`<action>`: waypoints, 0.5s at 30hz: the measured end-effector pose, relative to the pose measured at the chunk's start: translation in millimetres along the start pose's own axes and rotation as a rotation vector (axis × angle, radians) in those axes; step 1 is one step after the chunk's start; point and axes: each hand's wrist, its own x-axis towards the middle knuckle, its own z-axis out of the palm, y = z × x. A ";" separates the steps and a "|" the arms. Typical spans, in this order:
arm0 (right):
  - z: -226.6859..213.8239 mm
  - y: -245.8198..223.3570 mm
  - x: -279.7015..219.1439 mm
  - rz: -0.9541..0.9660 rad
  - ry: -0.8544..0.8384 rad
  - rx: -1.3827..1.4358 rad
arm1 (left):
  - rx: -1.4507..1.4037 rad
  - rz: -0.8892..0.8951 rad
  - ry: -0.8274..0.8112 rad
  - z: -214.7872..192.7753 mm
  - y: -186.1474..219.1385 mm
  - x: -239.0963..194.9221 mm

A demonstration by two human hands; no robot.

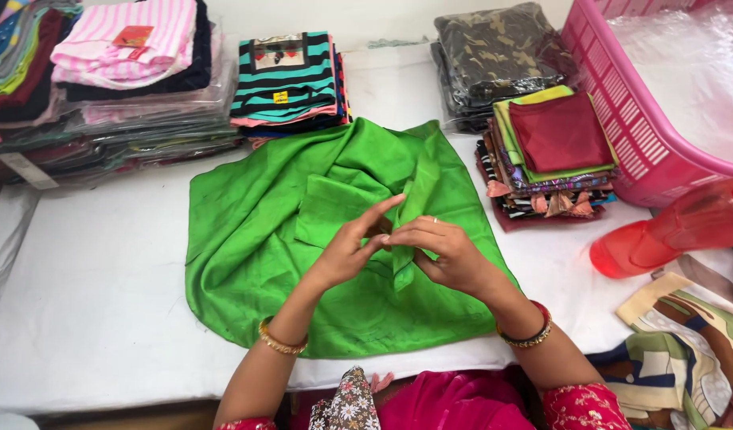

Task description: The person folds several pieces of clothing on a white table. They handle a maroon cloth, a green patterned cloth, a paisley-patterned cloth, a blue and beige patterned cloth, and a peach paisley cloth, folding each one and stacking them on the table.

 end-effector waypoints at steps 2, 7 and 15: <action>-0.7 -5.2 2.6 0.023 0.004 0.039 | 0.043 -0.095 -0.019 1.6 -2.1 4.2; -8.9 -1.9 -8.2 0.138 0.058 0.096 | 0.216 0.179 -0.057 4.2 -17.2 17.2; -19.1 9.0 -26.1 0.170 -0.065 -0.009 | 0.112 -0.133 -0.082 13.2 -28.4 9.4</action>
